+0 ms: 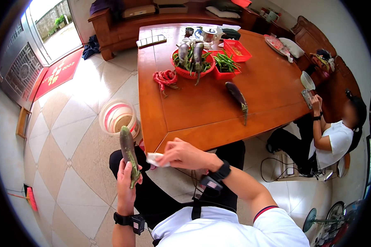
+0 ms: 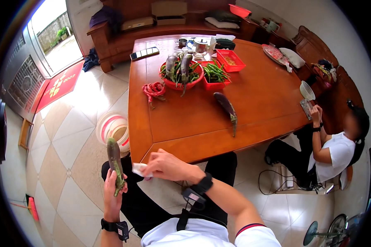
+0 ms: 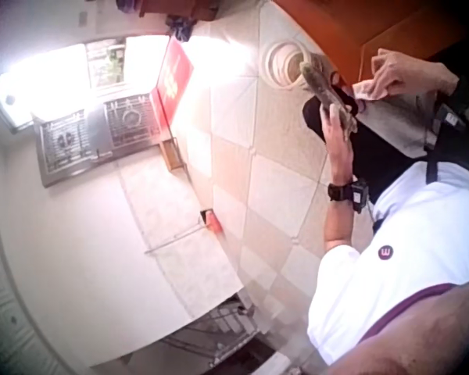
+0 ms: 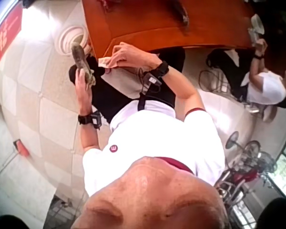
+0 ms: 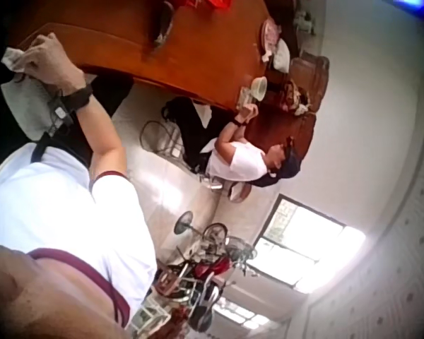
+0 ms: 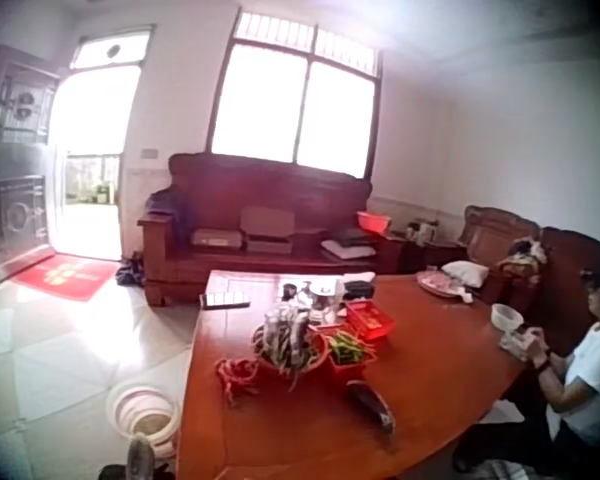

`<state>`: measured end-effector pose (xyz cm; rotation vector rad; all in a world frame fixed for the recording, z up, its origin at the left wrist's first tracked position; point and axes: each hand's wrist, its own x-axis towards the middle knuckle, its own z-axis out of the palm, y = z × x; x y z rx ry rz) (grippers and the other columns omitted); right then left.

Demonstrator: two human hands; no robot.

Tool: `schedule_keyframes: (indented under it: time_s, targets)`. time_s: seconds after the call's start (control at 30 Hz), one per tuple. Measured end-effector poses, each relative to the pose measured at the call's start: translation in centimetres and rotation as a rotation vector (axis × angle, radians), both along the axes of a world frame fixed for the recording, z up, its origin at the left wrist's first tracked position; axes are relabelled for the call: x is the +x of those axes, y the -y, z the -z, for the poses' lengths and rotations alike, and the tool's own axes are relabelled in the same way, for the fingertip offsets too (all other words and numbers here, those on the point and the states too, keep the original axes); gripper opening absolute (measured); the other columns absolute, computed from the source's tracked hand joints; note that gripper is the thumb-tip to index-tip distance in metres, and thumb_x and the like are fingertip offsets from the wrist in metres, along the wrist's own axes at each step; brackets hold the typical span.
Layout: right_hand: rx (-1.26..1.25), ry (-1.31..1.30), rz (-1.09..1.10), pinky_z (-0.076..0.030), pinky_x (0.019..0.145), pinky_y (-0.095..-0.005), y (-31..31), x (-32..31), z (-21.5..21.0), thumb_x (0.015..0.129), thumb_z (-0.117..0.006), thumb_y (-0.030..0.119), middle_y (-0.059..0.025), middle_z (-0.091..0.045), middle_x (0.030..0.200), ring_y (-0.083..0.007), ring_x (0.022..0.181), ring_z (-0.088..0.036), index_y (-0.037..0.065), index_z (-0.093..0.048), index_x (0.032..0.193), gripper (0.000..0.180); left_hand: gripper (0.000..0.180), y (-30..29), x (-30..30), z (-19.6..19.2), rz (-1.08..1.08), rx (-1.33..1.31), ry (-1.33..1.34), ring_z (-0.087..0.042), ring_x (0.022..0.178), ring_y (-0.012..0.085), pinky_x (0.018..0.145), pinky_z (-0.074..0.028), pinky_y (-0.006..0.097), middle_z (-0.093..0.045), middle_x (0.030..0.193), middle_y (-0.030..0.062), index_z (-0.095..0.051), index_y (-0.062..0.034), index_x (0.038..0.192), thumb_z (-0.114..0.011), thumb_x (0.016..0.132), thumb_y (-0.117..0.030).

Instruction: Cleaning eggplants with a white cloth.

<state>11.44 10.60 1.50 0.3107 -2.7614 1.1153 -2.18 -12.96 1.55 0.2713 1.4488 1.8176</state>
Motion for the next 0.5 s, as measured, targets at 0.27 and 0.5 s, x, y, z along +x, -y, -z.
schedule_keyframes:
  time_s: [0.27, 0.5]
  targets:
    - [-0.037, -0.181, 0.721, -0.048, 0.095, -0.0363, -5.2, 6.0, -0.3, 0.088, -0.068, 0.002, -0.004, -0.073, 0.13, -0.0242, 0.098, -0.062, 0.014, -0.077, 0.121, 0.037, 0.024, -0.9, 1.0, 0.0, 0.064, -0.012, 0.008, -0.059, 0.064, 0.0113, 0.057, -0.046, 0.024, -0.064, 0.094, 0.0066, -0.052, -0.0084, 0.117, -0.052, 0.11, -0.032]
    - [0.107, -0.25, 0.342, -0.049, 0.089, -0.0365, 1.3, 4.1, 1.5, 0.084, -0.072, 0.001, -0.0025, -0.074, 0.109, -0.023, 0.098, -0.063, 0.021, -0.075, 0.123, 0.044, 0.043, -1.8, 1.5, 0.2, 0.083, 0.036, 0.012, -0.062, 0.064, 0.011, 0.055, -0.048, 0.024, -0.067, 0.096, 0.0078, -0.047, -0.0037, 0.14, -0.055, 0.109, -0.031]
